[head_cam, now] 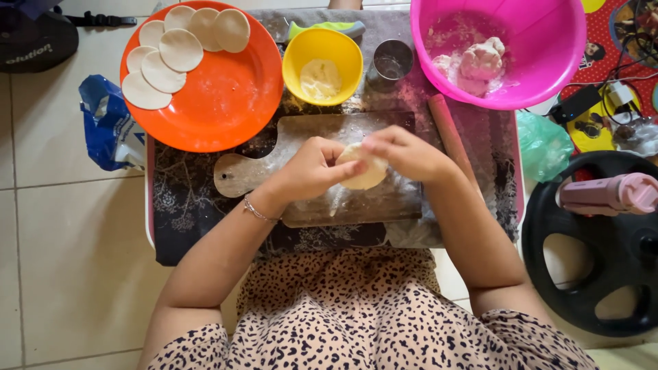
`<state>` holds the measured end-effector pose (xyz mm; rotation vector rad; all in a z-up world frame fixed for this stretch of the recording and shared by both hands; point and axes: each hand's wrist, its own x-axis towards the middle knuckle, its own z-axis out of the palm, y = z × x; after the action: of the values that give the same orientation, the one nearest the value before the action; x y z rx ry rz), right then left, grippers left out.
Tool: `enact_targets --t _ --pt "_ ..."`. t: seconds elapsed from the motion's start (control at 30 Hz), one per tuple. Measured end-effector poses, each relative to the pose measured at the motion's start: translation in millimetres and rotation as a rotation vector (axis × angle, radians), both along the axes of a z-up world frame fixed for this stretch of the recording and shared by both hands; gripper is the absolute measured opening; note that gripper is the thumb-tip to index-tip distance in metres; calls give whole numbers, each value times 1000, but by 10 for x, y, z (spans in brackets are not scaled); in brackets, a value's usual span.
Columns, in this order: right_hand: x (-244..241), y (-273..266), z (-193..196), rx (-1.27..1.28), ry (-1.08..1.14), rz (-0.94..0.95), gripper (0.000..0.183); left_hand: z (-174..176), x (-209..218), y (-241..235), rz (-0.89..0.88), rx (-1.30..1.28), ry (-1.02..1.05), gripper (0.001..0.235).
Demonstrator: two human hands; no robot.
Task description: Rolling out small pieces of dough into flat circular wrappers using a rolling pin on a wooden board.
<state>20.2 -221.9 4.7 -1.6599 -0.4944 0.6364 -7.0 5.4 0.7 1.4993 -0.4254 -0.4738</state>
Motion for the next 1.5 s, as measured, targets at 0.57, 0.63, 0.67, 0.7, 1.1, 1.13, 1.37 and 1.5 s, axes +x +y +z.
enact_targets --t 0.57,0.63,0.67,0.7,1.1,1.13,1.37,1.5 --pt "-32 126 88 -18 -255 -139 38 95 19 -27 11 -25 43 20" --pt "-42 148 110 7 -271 -234 39 31 42 -18 72 -94 125 22" --pt "-30 116 59 33 -265 -283 41 -1 58 2 100 -87 116 23" --pt "-13 76 12 57 -262 -334 44 -33 85 14 126 -81 104 24" --pt "-11 85 -71 120 -141 -216 33 -176 69 -28 137 -168 98 28" --pt "-14 101 -42 120 -138 -216 33 -110 53 -8 138 -168 100 28" --pt "-19 127 -25 29 -240 -252 18 228 -7 -14 169 43 13 14" --pt "-28 98 -47 30 -229 -394 16 38 75 10 233 -55 50 36"
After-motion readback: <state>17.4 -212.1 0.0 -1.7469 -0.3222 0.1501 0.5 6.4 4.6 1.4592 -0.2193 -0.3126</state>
